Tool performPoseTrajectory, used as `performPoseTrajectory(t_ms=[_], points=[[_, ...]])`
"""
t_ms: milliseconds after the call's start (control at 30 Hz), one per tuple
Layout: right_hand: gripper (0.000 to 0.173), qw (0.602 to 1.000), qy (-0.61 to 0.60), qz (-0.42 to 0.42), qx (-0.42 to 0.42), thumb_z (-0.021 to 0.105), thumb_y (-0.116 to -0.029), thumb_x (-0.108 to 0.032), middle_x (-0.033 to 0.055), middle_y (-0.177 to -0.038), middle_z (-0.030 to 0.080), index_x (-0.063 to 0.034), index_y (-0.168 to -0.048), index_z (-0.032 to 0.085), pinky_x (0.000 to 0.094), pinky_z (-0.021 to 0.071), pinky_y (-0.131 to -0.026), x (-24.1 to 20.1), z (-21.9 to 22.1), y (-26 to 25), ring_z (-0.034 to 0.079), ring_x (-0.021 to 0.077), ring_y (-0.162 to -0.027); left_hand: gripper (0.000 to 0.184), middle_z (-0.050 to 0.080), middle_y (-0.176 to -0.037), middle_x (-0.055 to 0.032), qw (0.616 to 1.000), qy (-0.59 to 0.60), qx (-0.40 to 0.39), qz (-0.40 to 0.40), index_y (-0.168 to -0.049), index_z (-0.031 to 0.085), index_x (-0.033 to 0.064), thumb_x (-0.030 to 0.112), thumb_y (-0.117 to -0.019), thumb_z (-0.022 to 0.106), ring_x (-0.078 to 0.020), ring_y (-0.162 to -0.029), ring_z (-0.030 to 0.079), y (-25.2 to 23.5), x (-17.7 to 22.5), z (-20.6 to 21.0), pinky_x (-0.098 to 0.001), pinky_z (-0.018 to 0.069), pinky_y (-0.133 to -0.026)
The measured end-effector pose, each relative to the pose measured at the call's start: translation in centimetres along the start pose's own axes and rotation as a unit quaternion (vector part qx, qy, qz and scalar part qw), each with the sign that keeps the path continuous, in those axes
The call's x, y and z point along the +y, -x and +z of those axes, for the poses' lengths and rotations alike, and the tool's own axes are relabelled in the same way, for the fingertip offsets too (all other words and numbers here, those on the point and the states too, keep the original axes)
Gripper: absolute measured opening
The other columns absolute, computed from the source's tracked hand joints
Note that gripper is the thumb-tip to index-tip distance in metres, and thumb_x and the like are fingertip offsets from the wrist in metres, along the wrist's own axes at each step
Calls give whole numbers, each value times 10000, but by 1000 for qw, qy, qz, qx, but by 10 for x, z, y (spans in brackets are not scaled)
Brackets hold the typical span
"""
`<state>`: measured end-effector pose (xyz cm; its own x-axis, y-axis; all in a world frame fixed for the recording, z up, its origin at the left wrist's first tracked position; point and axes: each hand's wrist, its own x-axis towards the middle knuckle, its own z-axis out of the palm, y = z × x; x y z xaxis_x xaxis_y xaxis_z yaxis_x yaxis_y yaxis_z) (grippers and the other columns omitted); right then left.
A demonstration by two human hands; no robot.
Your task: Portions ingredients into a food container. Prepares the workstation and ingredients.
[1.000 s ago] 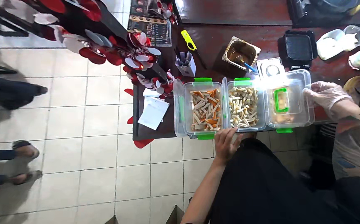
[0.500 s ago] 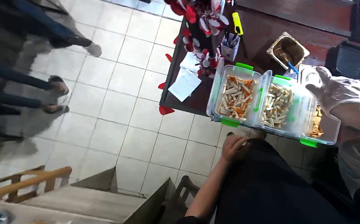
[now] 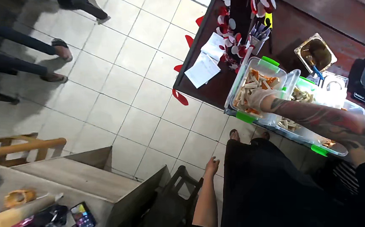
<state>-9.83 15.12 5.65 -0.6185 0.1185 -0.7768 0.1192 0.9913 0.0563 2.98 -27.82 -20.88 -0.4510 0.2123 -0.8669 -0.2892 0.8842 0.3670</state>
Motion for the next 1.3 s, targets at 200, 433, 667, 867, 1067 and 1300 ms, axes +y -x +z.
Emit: performPoseTrajectory(t_ms=[200,433,667,867,1067,1300], points=[[566,981,60,-183,-7,813,-822,-167,172,-1280,657,-225,-1363,654,668,482,-978,48,-7,-29,617,418,-1189,523,662,-1268,-224,994,11,-10,-107,-1426,549,51,345,-999,622,-375,-1165,645,10,-75,9,-580,491,-1006],[498,973,-104,-164,121,821,-825,-307,122,-1205,708,-236,-1301,693,620,493,-1008,71,-13,-34,653,342,-1164,516,656,-1285,-219,997,52,11,-61,-1457,515,49,322,-1025,584,-361,-1151,658,-6,-28,-6,-564,510,-999],[445,929,-344,-86,107,772,-904,-243,126,-1179,698,-176,-1326,648,535,573,-870,79,-39,6,698,279,-991,488,667,-1263,-202,997,59,24,51,-1453,523,65,317,-1037,550,-319,-1105,680,-34,49,-9,-527,535,-978],[325,734,-626,-207,163,717,-896,15,110,-956,688,-27,-1210,646,320,567,-597,113,-35,53,644,156,-697,484,664,-1251,-231,998,17,8,63,-1455,511,44,290,-1042,564,-349,-1068,689,-24,75,13,-554,542,-950],[282,622,-706,-250,228,599,-885,55,68,-897,659,-18,-1157,608,281,539,-516,225,-15,150,602,122,-616,491,659,-1238,-266,1000,-19,-10,14,-1450,500,4,268,-1043,573,-388,-1051,687,-15,44,44,-571,543,-922],[398,653,-683,11,328,701,-894,-84,35,-1001,647,-122,-1269,574,327,584,-642,454,107,195,623,118,-713,481,661,-1220,-271,997,25,57,-39,-1443,509,8,256,-1037,578,-398,-1032,686,16,57,102,-587,540,-910]])
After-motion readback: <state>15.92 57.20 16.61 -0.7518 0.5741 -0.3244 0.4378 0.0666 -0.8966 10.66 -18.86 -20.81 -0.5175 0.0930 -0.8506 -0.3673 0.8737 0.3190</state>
